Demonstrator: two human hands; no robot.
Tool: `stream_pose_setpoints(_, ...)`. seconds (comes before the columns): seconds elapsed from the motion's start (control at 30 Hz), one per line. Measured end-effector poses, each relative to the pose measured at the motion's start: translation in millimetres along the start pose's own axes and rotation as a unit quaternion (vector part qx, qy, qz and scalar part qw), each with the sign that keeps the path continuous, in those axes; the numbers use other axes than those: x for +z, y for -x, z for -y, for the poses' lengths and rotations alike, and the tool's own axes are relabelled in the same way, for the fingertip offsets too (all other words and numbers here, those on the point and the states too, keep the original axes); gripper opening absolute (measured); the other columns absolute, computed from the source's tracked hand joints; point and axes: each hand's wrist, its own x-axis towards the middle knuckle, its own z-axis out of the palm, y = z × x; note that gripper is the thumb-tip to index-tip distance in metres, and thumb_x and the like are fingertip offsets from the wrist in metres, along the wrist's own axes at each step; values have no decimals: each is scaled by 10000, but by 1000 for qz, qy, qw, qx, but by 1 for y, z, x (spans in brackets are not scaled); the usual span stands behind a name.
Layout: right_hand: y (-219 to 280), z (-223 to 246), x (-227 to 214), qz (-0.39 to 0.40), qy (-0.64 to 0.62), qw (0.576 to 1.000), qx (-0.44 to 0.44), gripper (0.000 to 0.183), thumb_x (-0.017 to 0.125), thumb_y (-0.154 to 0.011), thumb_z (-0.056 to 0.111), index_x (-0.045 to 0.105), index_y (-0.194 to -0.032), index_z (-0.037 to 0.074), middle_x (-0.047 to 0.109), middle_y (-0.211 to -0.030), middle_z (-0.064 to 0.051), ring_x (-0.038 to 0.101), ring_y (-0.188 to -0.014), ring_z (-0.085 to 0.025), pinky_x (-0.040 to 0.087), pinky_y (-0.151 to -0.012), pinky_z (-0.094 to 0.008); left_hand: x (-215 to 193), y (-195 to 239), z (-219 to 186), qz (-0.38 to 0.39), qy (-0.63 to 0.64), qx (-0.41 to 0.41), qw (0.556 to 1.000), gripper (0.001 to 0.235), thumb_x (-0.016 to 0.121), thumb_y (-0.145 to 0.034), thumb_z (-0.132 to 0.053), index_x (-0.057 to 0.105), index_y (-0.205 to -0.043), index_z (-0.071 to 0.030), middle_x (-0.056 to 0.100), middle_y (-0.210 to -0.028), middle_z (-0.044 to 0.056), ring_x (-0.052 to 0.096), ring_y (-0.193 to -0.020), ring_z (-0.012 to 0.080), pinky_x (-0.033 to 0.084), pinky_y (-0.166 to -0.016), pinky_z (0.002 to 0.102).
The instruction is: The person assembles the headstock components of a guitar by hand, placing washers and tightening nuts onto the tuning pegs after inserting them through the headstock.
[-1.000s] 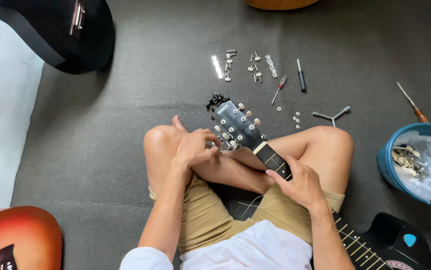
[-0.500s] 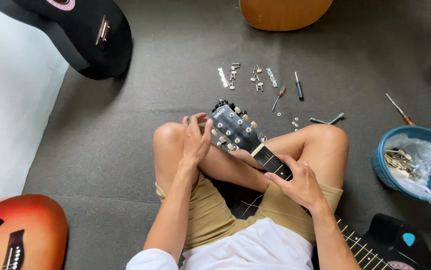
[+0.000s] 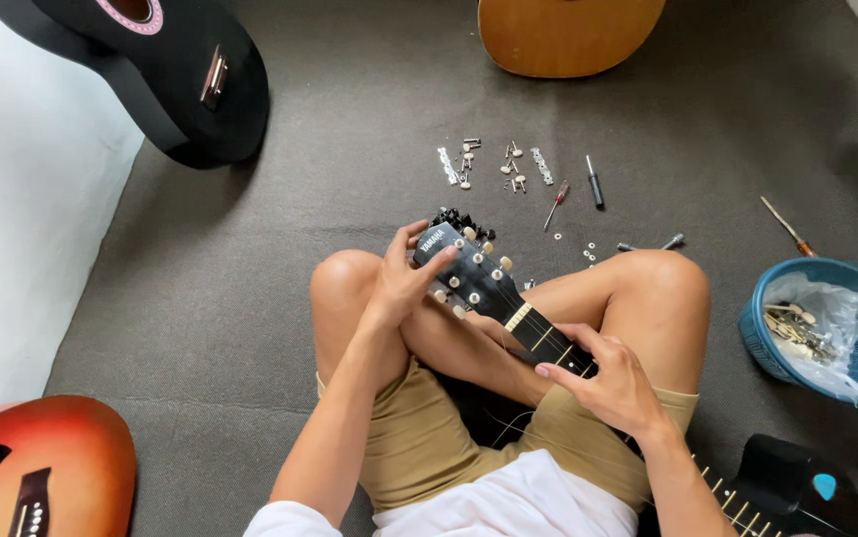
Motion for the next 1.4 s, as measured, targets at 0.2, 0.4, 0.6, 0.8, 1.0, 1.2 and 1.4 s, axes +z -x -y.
stream_pose_setpoints(0.2, -7, -11, -2, 32, 15, 999, 14, 530, 840, -737, 402, 688, -1234, 296, 797, -938, -62, 726, -961, -326, 547, -896, -482, 8, -10, -21, 32, 99, -93, 990, 728, 937, -685, -313, 649, -1333, -150, 693, -1083, 207, 689, -870, 228, 646, -594, 293)
stream_pose_setpoints(0.4, -52, 25, -34, 88, 12, 996, 11, 346, 700, -891, 348, 746, -1120, 93, 798, -876, -156, 756, -774, -294, 577, -792, -455, 19, -41, -4, 75, 77, -88, 990, 629, 868, -747, -231, 643, -1324, -118, 666, -1097, 254, 664, -906, 267, 645, -588, 315)
stream_pose_setpoints(0.6, -165, -18, -19, 97, -122, 987, -24, 195, 651, -971, 230, 771, -1043, 94, 776, -822, -94, 723, -709, -178, 596, -722, -348, 25, -52, -18, 142, 46, -59, 987, 584, 839, -786, -290, 647, -1336, -252, 659, -1199, 248, 661, -1048, 273, 644, -708, 309)
stream_pose_setpoints(0.8, -228, -12, 3, 250, -150, 956, -22, 228, 657, -954, 214, 776, -878, 35, 765, -761, -114, 714, -730, -175, 607, -741, -339, 31, -77, 10, 181, 55, -90, 978, 542, 862, -733, -314, 701, -1246, -242, 711, -1097, 143, 641, -926, 162, 611, -637, 203)
stream_pose_setpoints(1.0, -233, -49, 39, 225, -196, 954, -21, 236, 637, -974, 211, 765, -842, 64, 711, -643, -63, 674, -647, -121, 582, -684, -330, 43, -73, 5, 168, 68, -162, 970, 626, 867, -702, -340, 677, -1253, -112, 708, -1031, 150, 645, -883, 174, 591, -621, 219)
stream_pose_setpoints(1.2, -214, -34, 22, 183, -147, 972, -22, 228, 644, -966, 221, 750, -790, 122, 658, -538, -67, 590, -549, -130, 523, -588, -304, 59, -67, 9, 134, 229, -208, 942, 613, 903, -664, -156, 674, -1197, 40, 695, -782, 134, 690, -622, 146, 600, -496, 188)
stream_pose_setpoints(1.4, -213, -25, 16, 185, -142, 971, -49, 216, 634, -972, 157, 739, -799, 81, 651, -538, -79, 588, -551, -170, 518, -594, -327, 70, -68, 26, 127, 338, -218, 906, 518, 902, -686, -54, 650, -1124, 66, 682, -778, 174, 708, -613, 201, 635, -548, 289)
